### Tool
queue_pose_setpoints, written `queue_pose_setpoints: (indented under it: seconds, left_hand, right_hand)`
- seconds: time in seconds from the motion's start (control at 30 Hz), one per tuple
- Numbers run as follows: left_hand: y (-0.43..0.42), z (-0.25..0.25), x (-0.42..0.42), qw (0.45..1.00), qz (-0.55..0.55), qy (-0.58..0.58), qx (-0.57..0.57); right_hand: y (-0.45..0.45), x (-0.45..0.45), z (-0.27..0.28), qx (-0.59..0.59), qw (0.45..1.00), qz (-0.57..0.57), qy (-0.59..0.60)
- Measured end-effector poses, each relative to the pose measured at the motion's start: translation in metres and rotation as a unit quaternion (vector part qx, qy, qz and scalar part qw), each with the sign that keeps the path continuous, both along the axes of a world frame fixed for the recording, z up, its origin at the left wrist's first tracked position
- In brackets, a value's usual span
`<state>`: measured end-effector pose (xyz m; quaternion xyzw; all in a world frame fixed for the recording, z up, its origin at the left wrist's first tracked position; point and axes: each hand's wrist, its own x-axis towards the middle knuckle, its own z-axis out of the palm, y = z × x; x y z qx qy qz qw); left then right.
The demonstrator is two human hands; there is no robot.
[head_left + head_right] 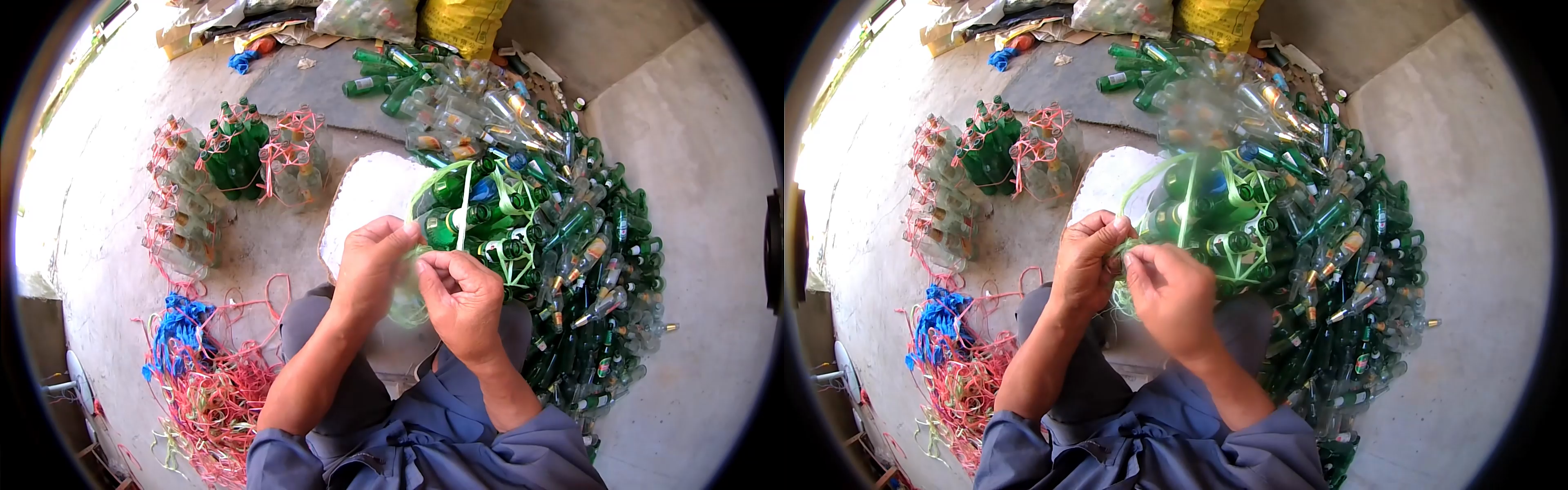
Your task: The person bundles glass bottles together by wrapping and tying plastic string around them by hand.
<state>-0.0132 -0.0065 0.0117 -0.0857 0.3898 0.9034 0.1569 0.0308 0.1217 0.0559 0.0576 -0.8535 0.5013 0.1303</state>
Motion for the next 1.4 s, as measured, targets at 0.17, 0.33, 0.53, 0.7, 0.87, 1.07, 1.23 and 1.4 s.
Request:
queue_pose_setpoints:
  seconds: [0.17, 0.33, 0.53, 0.7, 0.87, 1.07, 1.23, 1.4]
  left_hand:
    - [0.002, -0.001, 0.0, 1.0, 0.002, 0.004, -0.007]
    - [0.001, 0.002, 0.001, 1.0, -0.003, 0.013, -0.028]
    - [0.003, 0.003, 0.003, 0.997, 0.002, 0.027, -0.067]
    - [0.0, 0.007, 0.005, 0.998, -0.021, 0.023, -0.056]
    - [0.003, 0.01, 0.005, 0.997, -0.049, 0.02, -0.051]
    - [0.007, 0.011, 0.007, 0.998, -0.029, 0.029, -0.05]
    - [0.001, 0.024, 0.011, 0.999, 0.001, 0.035, -0.001]
    - [-0.017, 0.013, 0.016, 0.987, -0.105, 0.103, -0.059]
  right_hand:
    - [-0.002, -0.002, -0.001, -0.024, 1.0, -0.007, -0.011]
    - [-0.003, -0.003, -0.003, -0.03, 0.999, -0.017, -0.019]
    - [-0.002, 0.0, -0.002, 0.0, 1.0, -0.017, -0.015]
    - [0.0, 0.002, 0.006, -0.025, 0.998, 0.007, -0.059]
    - [0.005, -0.002, 0.015, 0.155, 0.984, 0.015, 0.087]
    - [0.011, -0.006, 0.014, 0.119, 0.991, -0.013, 0.061]
    - [0.011, -0.004, 0.011, 0.034, 0.999, -0.006, 0.041]
    - [0.011, -0.002, 0.01, -0.019, 0.999, -0.005, 0.03]
